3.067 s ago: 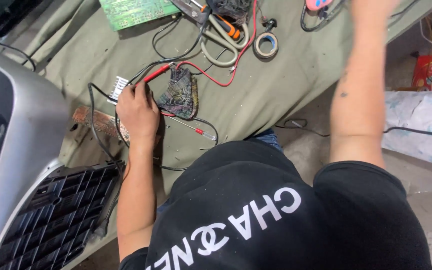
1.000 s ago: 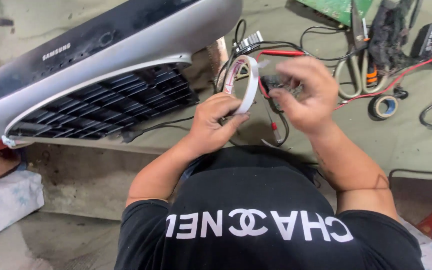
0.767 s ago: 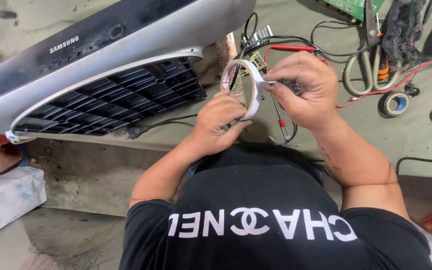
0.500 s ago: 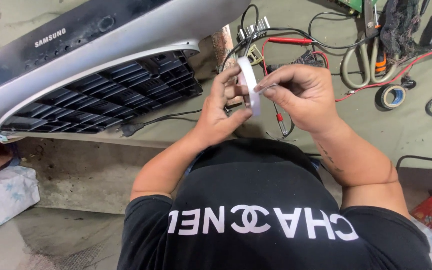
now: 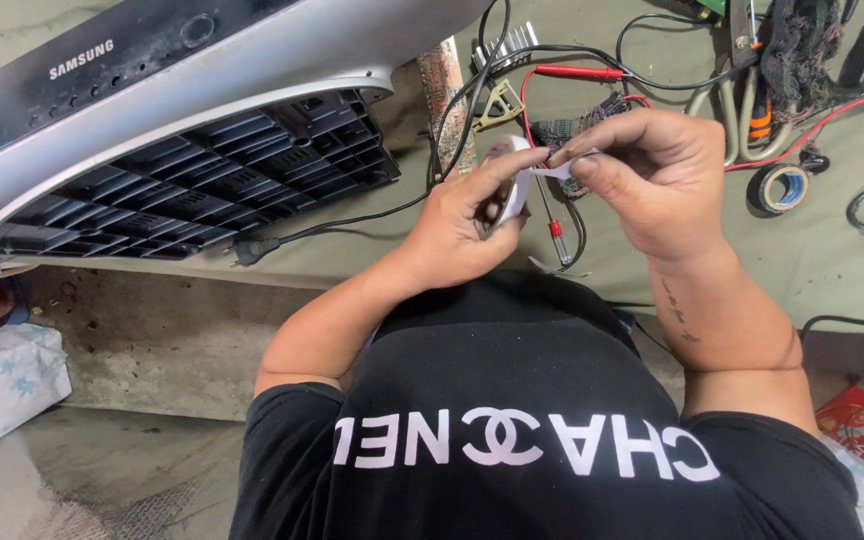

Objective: Cleaning a TV frame and performing maintenance on internal electronic components and wiring.

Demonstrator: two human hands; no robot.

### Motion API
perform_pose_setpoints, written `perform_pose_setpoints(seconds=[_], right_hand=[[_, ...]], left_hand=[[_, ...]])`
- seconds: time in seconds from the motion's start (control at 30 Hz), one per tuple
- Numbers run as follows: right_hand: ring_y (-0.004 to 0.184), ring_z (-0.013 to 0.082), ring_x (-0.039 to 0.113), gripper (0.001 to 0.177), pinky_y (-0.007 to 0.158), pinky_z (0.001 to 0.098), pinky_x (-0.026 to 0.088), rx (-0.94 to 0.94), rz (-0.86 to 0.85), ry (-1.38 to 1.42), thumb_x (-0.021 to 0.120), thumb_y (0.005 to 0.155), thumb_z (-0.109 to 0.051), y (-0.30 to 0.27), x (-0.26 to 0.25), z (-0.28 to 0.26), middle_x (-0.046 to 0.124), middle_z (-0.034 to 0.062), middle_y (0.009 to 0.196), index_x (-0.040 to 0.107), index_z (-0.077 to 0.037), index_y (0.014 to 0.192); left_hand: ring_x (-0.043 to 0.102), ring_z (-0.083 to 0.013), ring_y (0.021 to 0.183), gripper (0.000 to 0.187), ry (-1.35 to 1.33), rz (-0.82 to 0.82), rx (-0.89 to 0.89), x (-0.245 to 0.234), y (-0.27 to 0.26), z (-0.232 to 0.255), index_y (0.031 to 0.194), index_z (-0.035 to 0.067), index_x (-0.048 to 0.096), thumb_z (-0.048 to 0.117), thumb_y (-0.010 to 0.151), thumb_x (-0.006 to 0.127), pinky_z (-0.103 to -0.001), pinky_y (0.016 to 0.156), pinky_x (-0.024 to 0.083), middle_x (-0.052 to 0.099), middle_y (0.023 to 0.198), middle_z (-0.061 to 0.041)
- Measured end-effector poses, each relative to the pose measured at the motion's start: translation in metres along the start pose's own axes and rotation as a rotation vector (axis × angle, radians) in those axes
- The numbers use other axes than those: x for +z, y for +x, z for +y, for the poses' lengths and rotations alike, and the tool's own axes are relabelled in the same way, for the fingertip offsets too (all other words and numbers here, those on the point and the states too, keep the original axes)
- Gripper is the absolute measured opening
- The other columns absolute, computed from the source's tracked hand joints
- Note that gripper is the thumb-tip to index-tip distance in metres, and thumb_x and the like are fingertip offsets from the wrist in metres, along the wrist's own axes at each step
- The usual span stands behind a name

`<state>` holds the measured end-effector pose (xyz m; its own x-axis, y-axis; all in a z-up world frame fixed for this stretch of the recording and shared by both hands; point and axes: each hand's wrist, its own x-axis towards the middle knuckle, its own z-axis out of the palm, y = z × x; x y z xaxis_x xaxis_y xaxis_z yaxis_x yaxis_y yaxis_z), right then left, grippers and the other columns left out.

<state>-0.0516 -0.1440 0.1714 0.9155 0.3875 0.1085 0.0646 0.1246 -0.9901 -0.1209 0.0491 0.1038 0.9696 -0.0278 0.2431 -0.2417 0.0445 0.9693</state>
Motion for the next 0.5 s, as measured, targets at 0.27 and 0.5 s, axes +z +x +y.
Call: perform_pose_setpoints(seconds=[0.27, 0.5], right_hand=[[0.079, 0.0142, 0.065, 0.014, 0.071, 0.0260, 0.057, -0.007, -0.020, 0.016, 0.077, 0.093, 0.005, -0.003, -0.006, 0.004, 0.070, 0.0219, 0.090, 0.067, 0.012, 0.100], [0.078, 0.0267, 0.076, 0.020, 0.065, 0.0313, 0.063, 0.210, -0.048, 0.588, 0.069, 0.086, -0.004, -0.009, -0.040, 0.046, 0.071, 0.0254, 0.090, 0.066, 0.007, 0.103]], left_hand=[[0.071, -0.0132, 0.062, 0.016, -0.223, -0.120, -0.091, -0.004, 0.010, 0.009, 0.108, 0.007, 0.077, 0.012, 0.101, 0.064, -0.026, 0.058, 0.057, 0.070, 0.085, -0.007], [0.068, -0.0190, 0.075, 0.011, 0.051, 0.020, 0.039, -0.025, 0.018, 0.024, 0.101, 0.012, 0.078, 0.011, 0.100, 0.067, -0.032, 0.071, 0.054, 0.071, 0.089, -0.008]])
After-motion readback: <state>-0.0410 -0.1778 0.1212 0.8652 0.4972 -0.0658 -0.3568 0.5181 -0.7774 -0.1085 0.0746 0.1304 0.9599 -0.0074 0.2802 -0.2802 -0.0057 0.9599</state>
